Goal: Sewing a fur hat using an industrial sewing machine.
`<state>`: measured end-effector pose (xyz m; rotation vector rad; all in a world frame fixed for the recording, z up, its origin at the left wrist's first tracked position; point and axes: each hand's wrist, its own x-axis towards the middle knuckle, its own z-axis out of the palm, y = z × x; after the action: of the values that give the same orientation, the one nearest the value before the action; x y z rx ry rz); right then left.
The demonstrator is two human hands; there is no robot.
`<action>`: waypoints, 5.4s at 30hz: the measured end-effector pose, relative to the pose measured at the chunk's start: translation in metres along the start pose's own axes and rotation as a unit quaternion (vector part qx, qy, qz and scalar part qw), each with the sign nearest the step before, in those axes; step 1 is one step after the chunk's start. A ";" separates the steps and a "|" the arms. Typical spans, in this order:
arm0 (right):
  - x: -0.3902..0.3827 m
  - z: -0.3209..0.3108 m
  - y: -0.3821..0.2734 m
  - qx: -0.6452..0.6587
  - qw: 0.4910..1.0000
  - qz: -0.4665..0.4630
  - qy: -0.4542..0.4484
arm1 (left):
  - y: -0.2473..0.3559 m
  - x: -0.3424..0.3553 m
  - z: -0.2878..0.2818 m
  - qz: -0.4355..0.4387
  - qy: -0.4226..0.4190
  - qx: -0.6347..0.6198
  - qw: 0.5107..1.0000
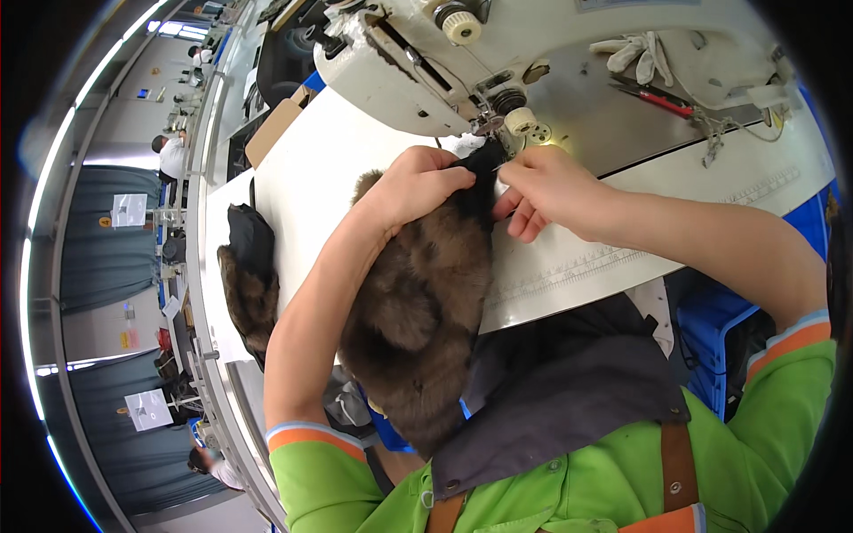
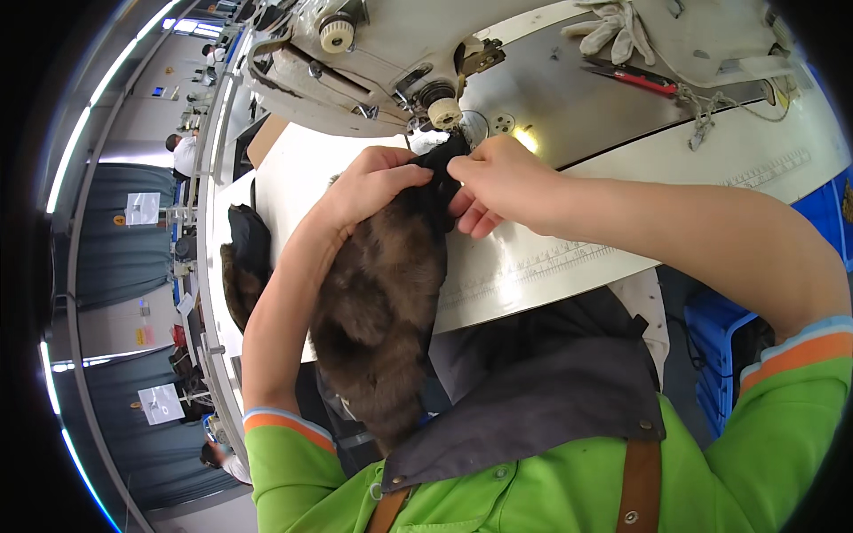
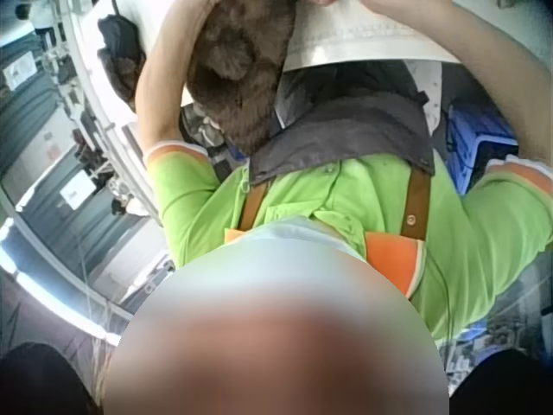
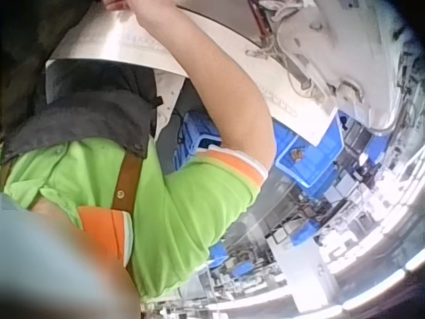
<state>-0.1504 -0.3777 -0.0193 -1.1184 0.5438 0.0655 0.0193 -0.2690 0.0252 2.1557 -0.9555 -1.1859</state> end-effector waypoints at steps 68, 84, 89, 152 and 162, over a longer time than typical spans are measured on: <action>0.018 0.004 0.003 0.095 0.994 -0.004 0.055 | -0.012 0.027 0.001 0.098 -0.007 0.003 0.995; 0.004 0.003 -0.001 0.032 0.996 0.004 0.088 | -0.006 -0.009 0.021 0.223 0.182 0.210 0.935; 0.004 -0.005 0.001 0.043 0.995 -0.013 0.093 | -0.004 -0.018 0.027 0.311 0.178 0.294 0.886; 0.007 -0.017 -0.012 -0.133 0.991 -0.004 -0.015 | 0.013 0.011 0.006 0.043 -0.021 -0.054 0.997; 0.008 -0.017 -0.009 -0.155 0.988 -0.004 0.003 | -0.002 -0.004 0.056 0.264 0.296 0.398 0.827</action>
<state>-0.1471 -0.3980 -0.0207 -1.4247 0.5462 0.1424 -0.0292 -0.2695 -0.0023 2.3208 -1.7600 0.2317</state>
